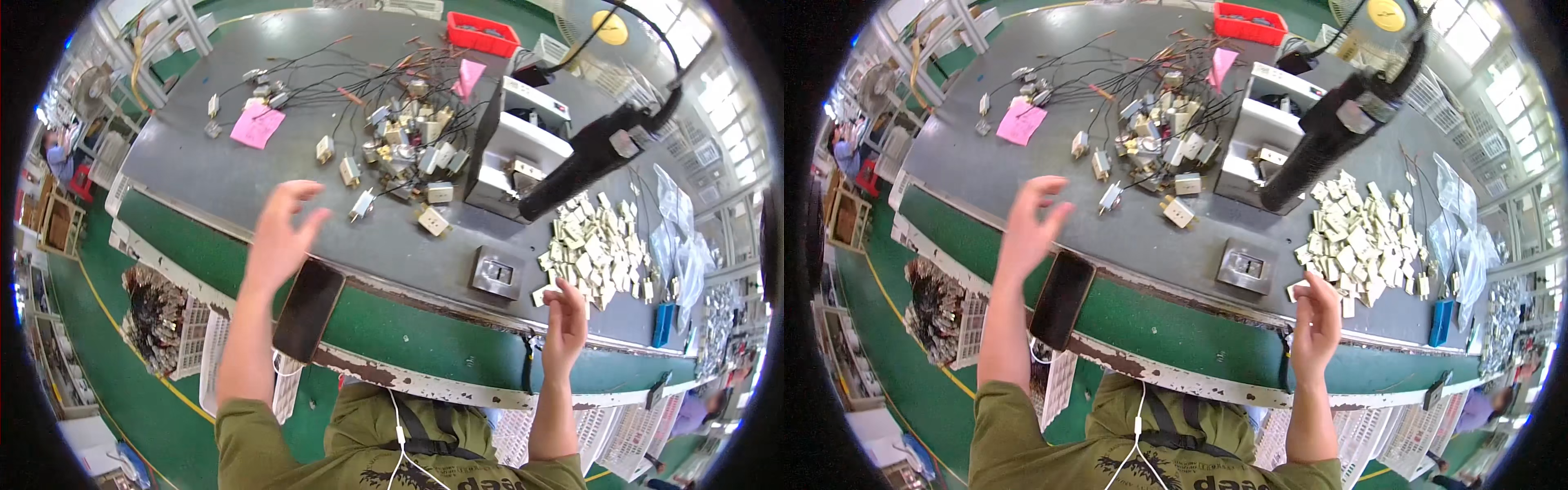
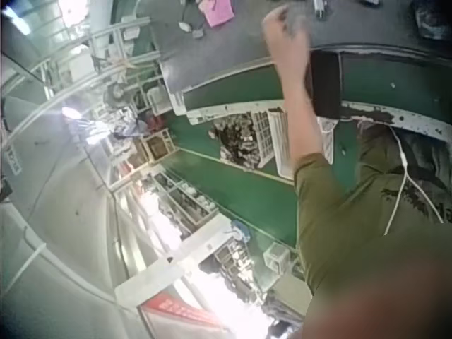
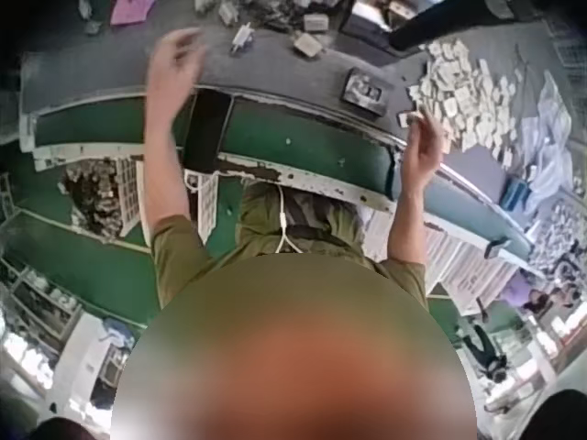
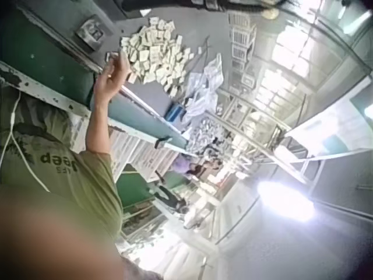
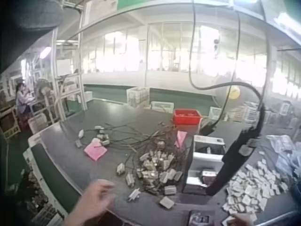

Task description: Attaching small plastic connector components to an electrical wire at a factory assembly station.

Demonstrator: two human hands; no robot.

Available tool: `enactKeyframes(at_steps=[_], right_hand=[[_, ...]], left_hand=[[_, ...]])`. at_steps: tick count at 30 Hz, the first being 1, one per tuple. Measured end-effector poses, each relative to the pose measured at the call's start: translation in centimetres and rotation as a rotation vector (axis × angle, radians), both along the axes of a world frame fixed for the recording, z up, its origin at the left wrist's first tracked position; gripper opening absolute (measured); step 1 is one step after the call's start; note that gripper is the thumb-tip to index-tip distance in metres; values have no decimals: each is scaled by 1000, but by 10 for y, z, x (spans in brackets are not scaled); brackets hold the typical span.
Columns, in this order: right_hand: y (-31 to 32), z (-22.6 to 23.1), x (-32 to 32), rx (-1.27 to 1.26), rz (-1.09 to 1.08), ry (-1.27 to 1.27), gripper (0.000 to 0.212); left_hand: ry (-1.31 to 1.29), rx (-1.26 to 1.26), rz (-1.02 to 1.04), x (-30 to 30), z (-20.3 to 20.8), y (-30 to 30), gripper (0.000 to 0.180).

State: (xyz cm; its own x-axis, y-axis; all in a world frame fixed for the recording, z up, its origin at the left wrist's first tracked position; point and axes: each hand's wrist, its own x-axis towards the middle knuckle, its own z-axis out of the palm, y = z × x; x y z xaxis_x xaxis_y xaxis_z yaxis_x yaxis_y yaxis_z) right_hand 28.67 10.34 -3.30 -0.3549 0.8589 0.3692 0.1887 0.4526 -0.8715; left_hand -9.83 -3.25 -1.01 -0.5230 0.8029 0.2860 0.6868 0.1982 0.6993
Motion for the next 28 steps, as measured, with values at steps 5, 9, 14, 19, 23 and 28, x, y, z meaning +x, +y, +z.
enactKeyframes(at_steps=[5, 9, 14, 19, 23, 28], right_hand=[[-8, 4, -5, 7, 50, 14, 31], [-14, 6, 3, -30, 132, -58, 32], [-22, 14, -17, -228, 561, -197, 35], [-45, 14, -62, -778, 842, 71, 57], [-53, 22, -56, -844, 764, 20, 50], [-56, 49, -13, -1112, 998, 31, 44]], left_hand=[[318, -234, -77, 26, -15, 50, 41], [302, -251, -121, 32, 0, 31, 39], [-435, -546, -281, 73, 37, 5, 25], [-427, -501, -584, 130, 50, -9, 32], [-386, -391, -871, 110, 46, -3, 41], [-1024, -464, -513, 60, 10, 7, 53]])
